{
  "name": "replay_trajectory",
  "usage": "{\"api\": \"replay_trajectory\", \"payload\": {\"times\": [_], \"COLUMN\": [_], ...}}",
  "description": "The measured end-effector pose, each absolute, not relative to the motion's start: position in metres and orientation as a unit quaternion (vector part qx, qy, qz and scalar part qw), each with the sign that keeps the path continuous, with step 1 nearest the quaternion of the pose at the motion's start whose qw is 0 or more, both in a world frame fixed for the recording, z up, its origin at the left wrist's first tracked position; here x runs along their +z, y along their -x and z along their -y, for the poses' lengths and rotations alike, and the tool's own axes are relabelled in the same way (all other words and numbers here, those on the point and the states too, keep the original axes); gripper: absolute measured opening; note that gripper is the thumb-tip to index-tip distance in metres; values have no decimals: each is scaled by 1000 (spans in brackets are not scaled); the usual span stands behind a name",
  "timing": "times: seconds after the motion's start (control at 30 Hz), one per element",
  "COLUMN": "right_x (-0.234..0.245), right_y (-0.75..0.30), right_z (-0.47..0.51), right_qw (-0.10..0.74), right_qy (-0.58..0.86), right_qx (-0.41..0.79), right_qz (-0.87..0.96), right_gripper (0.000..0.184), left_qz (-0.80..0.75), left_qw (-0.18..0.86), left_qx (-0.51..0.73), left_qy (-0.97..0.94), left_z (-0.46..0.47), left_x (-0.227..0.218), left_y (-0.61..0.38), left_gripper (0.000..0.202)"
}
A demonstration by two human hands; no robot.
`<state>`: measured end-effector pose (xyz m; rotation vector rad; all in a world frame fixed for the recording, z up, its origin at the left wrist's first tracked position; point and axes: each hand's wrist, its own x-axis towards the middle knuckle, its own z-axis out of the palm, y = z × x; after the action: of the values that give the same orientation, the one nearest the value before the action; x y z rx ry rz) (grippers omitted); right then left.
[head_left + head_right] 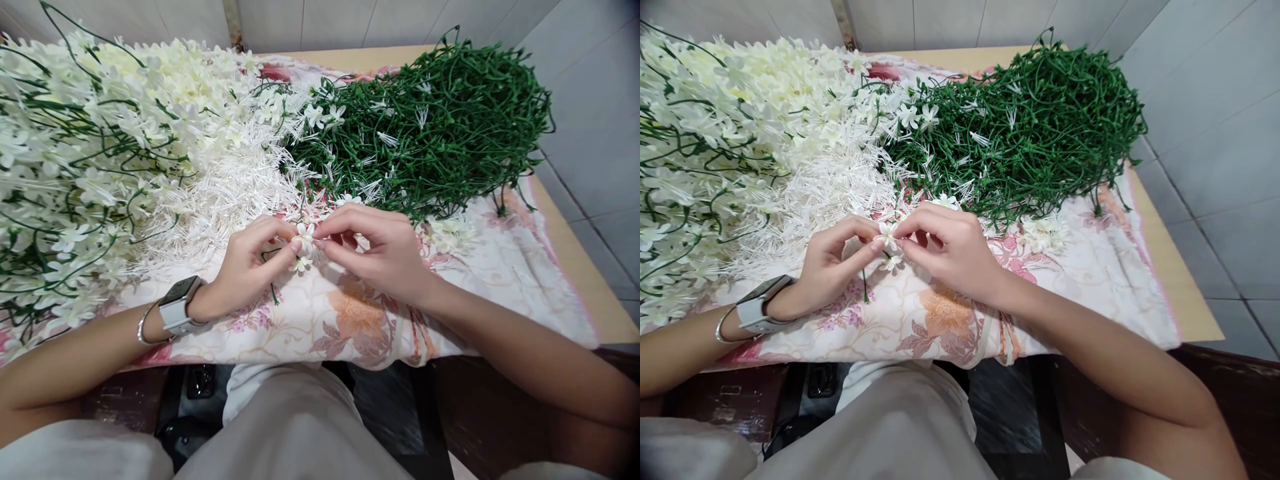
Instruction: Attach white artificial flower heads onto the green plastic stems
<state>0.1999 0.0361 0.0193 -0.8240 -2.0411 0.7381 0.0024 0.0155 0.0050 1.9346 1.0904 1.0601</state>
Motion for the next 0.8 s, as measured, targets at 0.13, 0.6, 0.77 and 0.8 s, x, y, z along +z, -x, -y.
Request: {"api": "replay_trajectory", "payload": {"times": [0.13,0.6,0.77,0.8], "right_x": [16,12,9,9], "right_y": [-200,-198,-196,-196], "right_z": [-38,-37,-36,-36], "right_qw": [395,362,356,353], "right_qy": [337,364,369,370], "right_qx": [255,338,371,380], "right_qz": [816,788,774,771], "right_gripper": [9,8,9,10], "left_qz": [-430,-414,-399,-400], "left_qw": [341,272,235,235], "left_qx": [410,412,410,407], "left_qy": [-728,-765,-786,-787], "left_z": [-14,-16,-14,-14], "left_x": [5,5,6,6], "left_y": [-3,-3,-4,-4], "left_gripper": [8,8,7,7]}}
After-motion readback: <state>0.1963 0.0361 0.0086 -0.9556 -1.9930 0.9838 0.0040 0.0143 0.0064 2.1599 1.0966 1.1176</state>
